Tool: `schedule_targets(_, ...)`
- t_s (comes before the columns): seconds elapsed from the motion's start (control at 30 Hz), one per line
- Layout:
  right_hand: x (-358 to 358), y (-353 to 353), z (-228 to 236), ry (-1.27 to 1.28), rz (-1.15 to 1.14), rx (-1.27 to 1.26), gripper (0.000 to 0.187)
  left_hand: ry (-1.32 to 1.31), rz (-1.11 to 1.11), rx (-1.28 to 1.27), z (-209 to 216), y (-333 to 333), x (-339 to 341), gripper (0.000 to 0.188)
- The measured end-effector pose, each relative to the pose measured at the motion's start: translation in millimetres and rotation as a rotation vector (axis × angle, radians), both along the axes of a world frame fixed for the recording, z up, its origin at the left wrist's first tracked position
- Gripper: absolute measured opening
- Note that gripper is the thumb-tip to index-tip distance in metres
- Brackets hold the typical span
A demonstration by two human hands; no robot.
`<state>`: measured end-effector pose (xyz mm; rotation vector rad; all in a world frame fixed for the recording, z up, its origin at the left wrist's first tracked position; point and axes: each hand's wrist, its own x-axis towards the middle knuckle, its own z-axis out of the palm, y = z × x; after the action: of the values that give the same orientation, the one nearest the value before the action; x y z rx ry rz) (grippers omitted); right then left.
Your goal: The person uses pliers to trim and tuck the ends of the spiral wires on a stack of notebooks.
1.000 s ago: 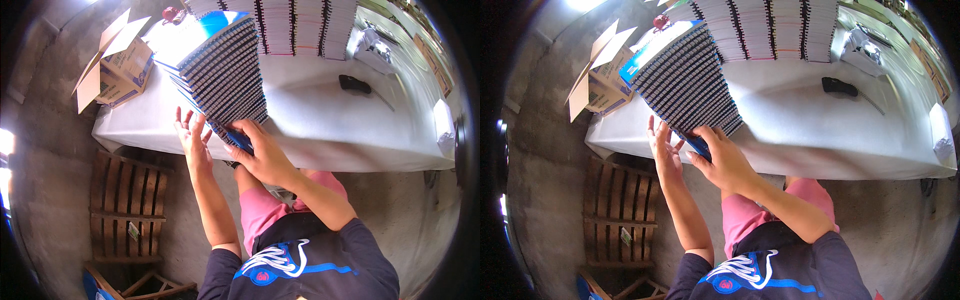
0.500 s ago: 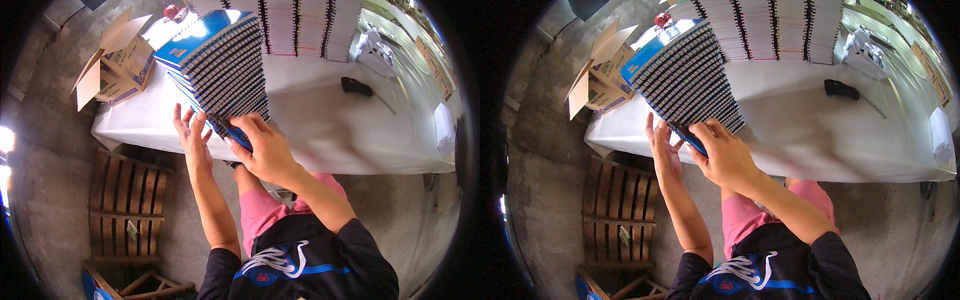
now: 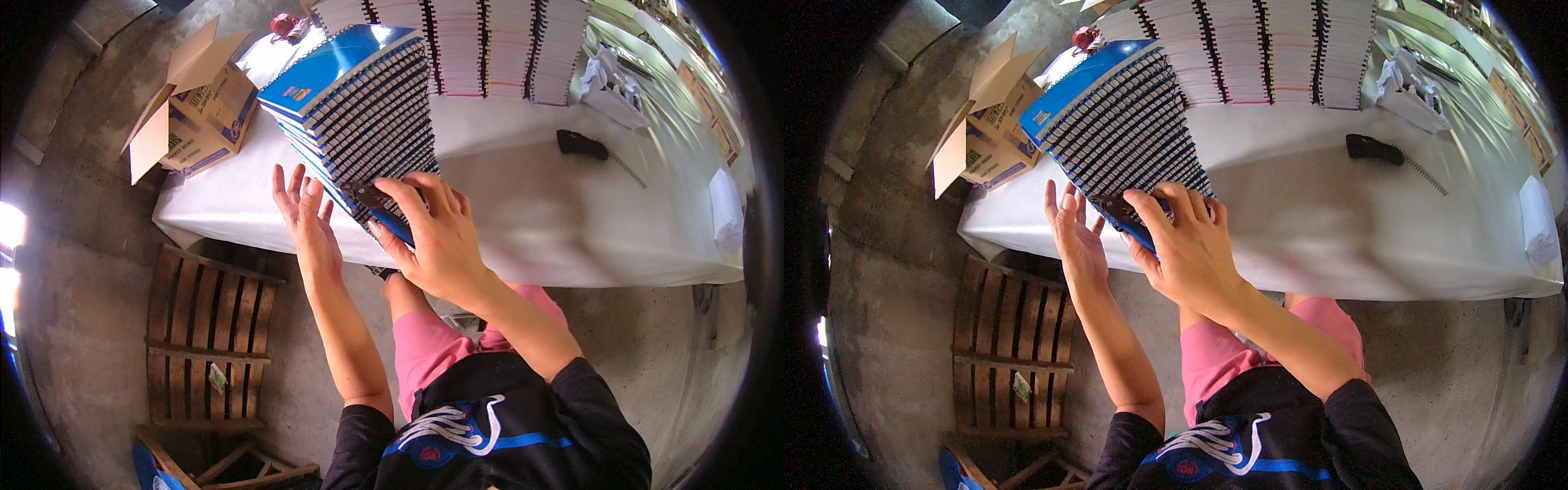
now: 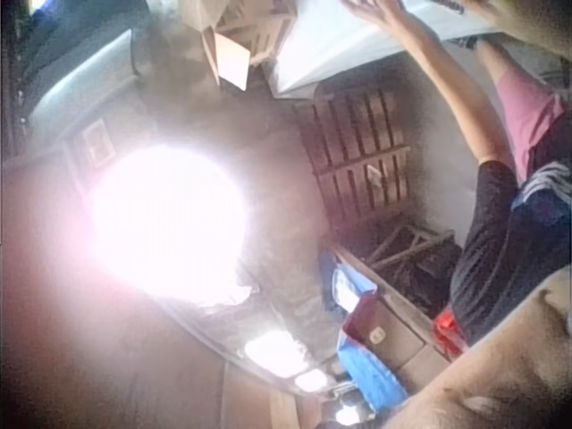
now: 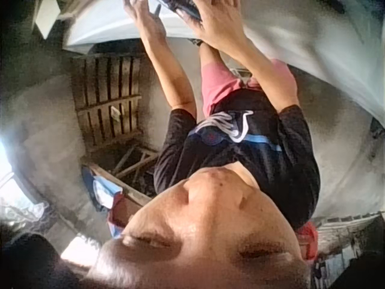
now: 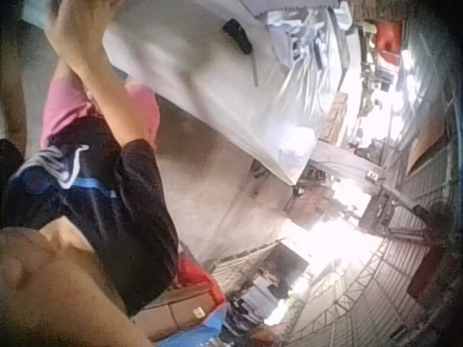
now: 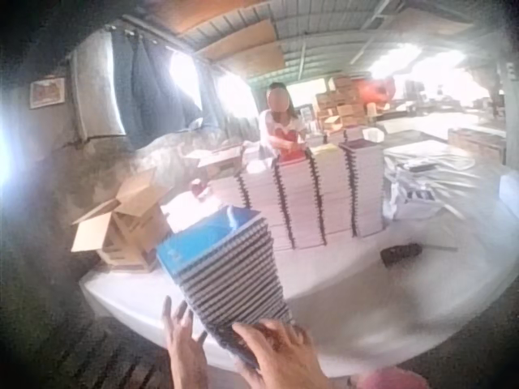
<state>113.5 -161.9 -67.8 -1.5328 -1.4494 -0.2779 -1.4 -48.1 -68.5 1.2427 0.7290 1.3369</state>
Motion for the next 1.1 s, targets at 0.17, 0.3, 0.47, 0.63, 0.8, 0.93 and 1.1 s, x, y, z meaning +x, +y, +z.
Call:
schedule_targets(0.17, -1, 4, -3, 0.091, 0.124, -0.053, 0.032, -0.009, -0.052, -0.006, 1, -1, 5, 0.098)
schedule_targets(0.3, 4, -1, 11, 0.826, 0.63, -0.33, 0.025, 0.022, -0.002, 0.022, -2, -1, 7, 0.092)
schedule_targets(0.47, -1, -3, 0, 0.368, 0.263, -0.113, 0.035, 0.034, 0.001, 0.001, 1, 0, 5, 0.093)
schedule_targets(0.63, 3, 1, 7, 0.03, -0.005, 0.059, 0.042, -0.053, -0.081, -0.031, 0, 3, 3, 0.096)
schedule_targets(0.8, 1, 4, 12, 0.001, 0.015, -0.006, 0.037, -0.035, -0.065, -0.032, 1, 3, 3, 0.096)
schedule_targets(0.93, -1, 5, 8, 0.196, 0.225, -0.077, 0.03, -0.037, -0.064, -0.029, 1, 1, 5, 0.097)
schedule_targets(1.1, 8, 4, 12, 0.829, 0.663, -0.321, 0.035, 0.019, -0.032, -0.041, 3, 1, 8, 0.099)
